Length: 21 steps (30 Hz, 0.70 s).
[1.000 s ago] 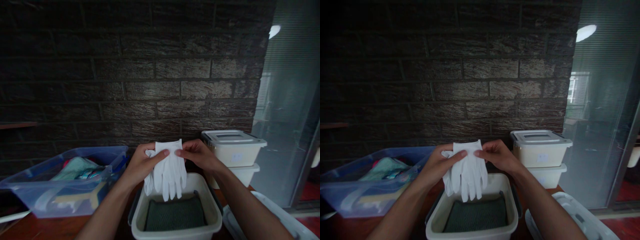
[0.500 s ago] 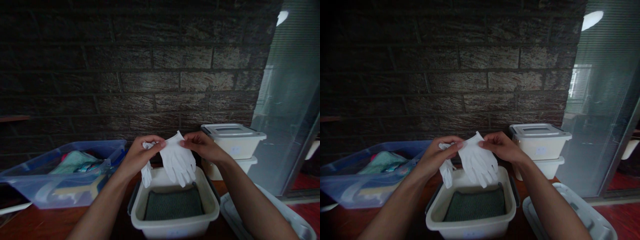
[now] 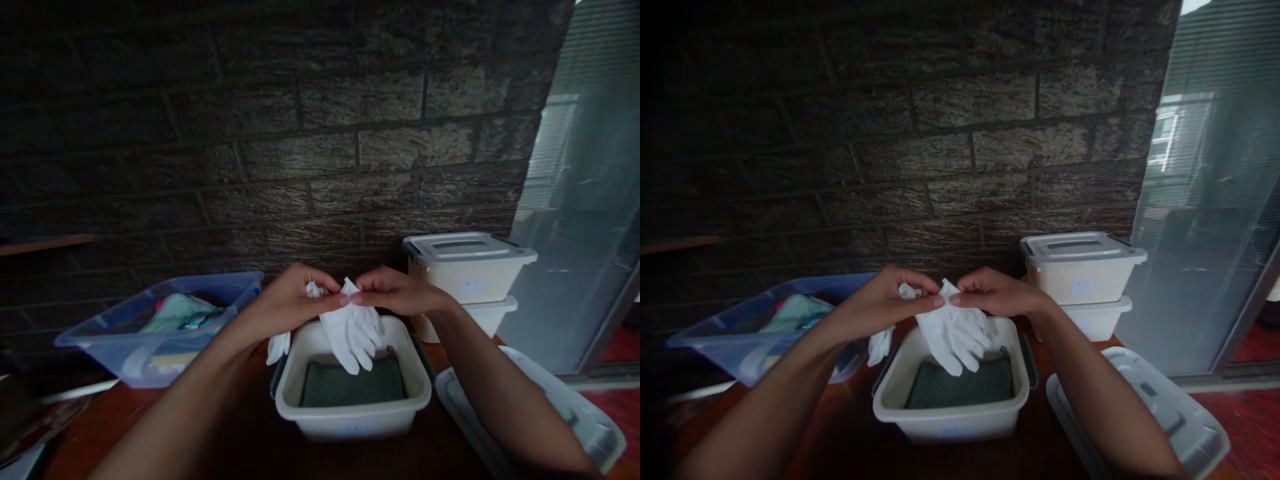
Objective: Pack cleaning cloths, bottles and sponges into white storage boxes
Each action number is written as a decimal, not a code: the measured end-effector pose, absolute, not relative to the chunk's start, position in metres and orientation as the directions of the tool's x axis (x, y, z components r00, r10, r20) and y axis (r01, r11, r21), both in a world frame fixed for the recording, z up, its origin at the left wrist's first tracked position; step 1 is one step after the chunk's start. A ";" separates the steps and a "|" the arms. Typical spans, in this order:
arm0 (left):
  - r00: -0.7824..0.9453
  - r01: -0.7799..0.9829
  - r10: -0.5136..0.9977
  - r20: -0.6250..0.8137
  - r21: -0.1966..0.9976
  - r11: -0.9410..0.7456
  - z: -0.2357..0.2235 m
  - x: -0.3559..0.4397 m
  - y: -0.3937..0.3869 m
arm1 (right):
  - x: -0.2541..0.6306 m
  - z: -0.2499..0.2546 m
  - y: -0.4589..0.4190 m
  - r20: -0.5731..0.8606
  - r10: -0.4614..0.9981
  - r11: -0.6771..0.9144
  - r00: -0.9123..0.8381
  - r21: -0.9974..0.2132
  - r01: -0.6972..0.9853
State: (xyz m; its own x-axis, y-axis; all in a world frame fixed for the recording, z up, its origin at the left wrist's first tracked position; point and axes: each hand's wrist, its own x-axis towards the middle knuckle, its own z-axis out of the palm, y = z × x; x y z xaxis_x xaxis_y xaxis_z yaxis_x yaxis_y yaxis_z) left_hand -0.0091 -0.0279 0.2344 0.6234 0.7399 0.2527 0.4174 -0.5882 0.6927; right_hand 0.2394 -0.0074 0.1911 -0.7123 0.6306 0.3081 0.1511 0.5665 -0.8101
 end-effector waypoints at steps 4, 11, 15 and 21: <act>0.684 0.433 0.699 0.208 0.655 -0.619 0.241 -0.005 -0.023 | 0.240 0.192 -0.008 0.310 0.604 0.585 -0.734 -0.798 0.143; 0.637 0.472 0.718 0.281 0.594 -0.651 0.267 -0.010 -0.033 | 0.236 0.175 0.009 0.198 0.551 0.361 -0.811 -0.932 0.017; 0.570 0.516 0.759 0.314 0.582 -0.629 0.277 -0.024 -0.033 | 0.234 0.164 0.023 0.173 0.619 0.313 -0.766 -0.949 0.038; 0.493 0.565 0.836 0.241 0.642 -0.519 0.271 -0.046 -0.028 | 0.224 0.163 0.036 0.152 0.668 0.297 -0.729 -0.952 0.074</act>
State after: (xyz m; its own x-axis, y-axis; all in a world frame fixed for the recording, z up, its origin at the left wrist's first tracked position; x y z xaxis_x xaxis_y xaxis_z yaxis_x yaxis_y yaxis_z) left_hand -0.0461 -0.0277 0.2712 0.4935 0.8356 0.2415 0.5646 -0.5189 0.6418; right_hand 0.2235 0.0361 0.1632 -0.7290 0.6675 0.1516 0.0741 0.2971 -0.9520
